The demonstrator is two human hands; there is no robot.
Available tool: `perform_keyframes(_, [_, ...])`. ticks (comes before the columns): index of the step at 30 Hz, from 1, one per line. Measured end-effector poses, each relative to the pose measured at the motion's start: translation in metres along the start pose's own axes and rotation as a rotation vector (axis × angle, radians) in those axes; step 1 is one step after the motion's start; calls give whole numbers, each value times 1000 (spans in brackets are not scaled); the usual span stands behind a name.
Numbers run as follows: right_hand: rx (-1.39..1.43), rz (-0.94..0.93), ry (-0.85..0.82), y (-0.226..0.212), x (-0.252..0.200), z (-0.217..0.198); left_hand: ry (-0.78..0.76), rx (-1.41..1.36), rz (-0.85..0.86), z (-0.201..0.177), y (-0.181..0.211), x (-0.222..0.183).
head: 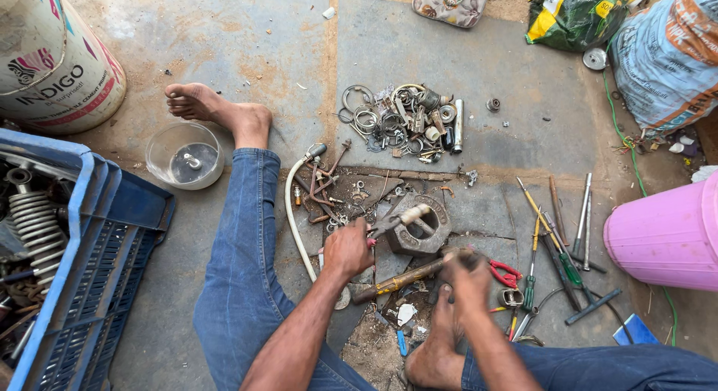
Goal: The person sits on the floor and uses a hammer and pliers to repeatedly strike a cylindrical metal lock held in a bench vise. The person adjusts the lock's position multiple times and continues hammering to disassemble or modify the lock.
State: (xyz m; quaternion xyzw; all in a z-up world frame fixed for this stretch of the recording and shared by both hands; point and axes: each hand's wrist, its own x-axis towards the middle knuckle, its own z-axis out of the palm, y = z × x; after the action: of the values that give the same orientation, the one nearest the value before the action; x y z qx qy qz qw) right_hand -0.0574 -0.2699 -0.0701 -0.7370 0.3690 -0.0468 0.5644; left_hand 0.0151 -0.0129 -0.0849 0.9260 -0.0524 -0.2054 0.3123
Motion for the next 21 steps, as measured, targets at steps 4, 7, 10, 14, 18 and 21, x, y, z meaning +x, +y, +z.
perform_keyframes(4, [83,527,-166,112,20,24,-33,47,-103,29,-23,14])
perform_keyframes(7, [130,694,-268,154,41,39,-36,92,-126,43,-35,18])
perform_keyframes(10, [211,686,-293,165,56,54,17,74,-132,49,-42,21])
perform_keyframes(14, [231,702,-155,164,66,65,-45,103,-170,52,-47,22])
perform_keyframes(18, [634,780,-175,155,80,47,22,110,-148,55,-51,21])
perform_keyframes(21, [689,674,-247,133,72,26,65,123,-137,59,-50,24])
